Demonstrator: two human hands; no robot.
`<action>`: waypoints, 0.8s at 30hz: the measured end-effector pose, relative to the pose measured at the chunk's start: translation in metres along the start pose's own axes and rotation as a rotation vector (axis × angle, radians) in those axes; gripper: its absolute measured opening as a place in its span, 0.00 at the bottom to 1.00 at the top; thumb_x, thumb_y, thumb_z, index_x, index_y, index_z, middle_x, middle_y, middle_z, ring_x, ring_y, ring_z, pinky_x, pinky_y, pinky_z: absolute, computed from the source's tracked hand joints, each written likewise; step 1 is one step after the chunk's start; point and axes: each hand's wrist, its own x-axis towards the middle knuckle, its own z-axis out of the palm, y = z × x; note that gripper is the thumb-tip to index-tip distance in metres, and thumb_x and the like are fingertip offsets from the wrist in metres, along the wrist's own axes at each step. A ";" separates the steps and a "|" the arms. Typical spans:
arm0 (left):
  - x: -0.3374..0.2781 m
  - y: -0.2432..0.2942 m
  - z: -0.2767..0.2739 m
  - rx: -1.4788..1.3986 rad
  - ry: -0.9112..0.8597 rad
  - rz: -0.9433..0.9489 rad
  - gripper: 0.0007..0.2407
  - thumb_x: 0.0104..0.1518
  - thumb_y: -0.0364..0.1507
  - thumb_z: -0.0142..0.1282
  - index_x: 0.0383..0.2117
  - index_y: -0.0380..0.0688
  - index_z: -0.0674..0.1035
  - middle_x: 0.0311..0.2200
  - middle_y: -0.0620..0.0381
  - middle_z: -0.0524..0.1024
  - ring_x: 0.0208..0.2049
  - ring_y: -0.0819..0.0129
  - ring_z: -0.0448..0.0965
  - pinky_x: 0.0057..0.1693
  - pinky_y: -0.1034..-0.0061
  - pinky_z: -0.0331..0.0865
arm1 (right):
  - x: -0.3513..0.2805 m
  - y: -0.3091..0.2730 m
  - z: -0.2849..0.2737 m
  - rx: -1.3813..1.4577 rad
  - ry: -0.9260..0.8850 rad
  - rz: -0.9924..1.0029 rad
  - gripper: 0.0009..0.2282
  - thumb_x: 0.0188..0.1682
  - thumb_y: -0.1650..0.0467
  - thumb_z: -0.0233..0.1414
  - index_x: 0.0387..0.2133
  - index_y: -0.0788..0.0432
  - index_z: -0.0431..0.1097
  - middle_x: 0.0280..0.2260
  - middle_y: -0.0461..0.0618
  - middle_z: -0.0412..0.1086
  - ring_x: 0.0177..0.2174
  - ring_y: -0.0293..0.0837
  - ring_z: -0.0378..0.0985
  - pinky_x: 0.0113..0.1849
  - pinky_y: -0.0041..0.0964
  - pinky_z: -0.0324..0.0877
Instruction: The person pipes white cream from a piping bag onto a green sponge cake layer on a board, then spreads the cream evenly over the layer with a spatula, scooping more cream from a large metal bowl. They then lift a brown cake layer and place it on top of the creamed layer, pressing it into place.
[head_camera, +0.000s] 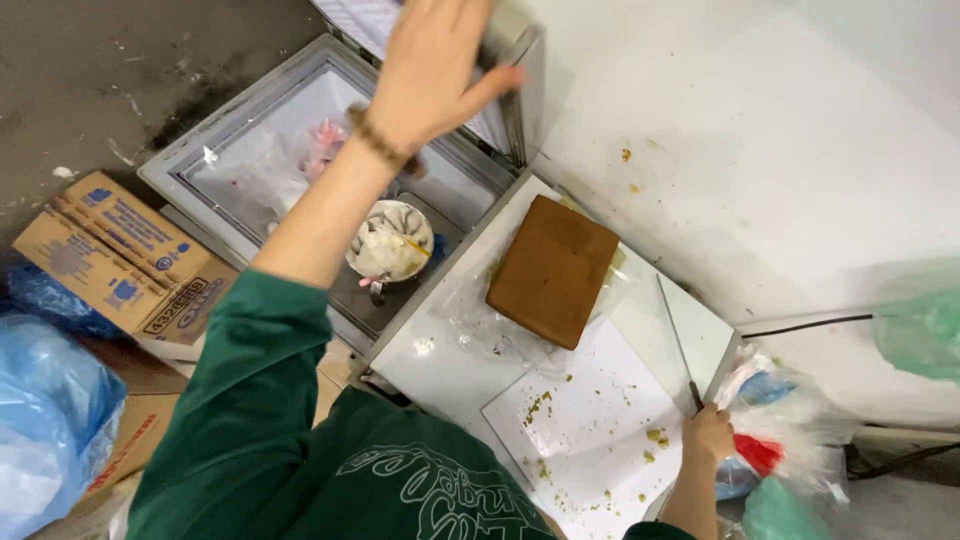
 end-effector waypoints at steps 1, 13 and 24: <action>-0.018 0.004 -0.011 0.047 0.116 0.101 0.28 0.67 0.52 0.52 0.51 0.32 0.73 0.48 0.40 0.73 0.52 0.45 0.71 0.62 0.55 0.64 | -0.005 -0.002 -0.013 0.083 0.017 0.020 0.12 0.52 0.67 0.51 0.45 0.59 0.72 0.46 0.62 0.74 0.42 0.66 0.80 0.40 0.61 0.75; -0.425 0.020 0.036 0.049 -1.074 -0.197 0.36 0.37 0.61 0.65 0.42 0.41 0.82 0.42 0.46 0.78 0.48 0.49 0.74 0.58 0.55 0.65 | -0.080 -0.092 -0.033 1.236 0.018 0.217 0.26 0.67 0.54 0.42 0.30 0.65 0.65 0.21 0.50 0.65 0.23 0.45 0.65 0.29 0.41 0.61; -0.323 0.141 0.144 -0.484 -0.396 0.061 0.22 0.55 0.40 0.62 0.50 0.38 0.77 0.45 0.46 0.77 0.48 0.50 0.77 0.55 0.58 0.71 | -0.209 -0.186 -0.133 2.217 -0.651 -0.018 0.12 0.62 0.63 0.47 0.40 0.62 0.66 0.29 0.49 0.69 0.26 0.40 0.68 0.31 0.34 0.66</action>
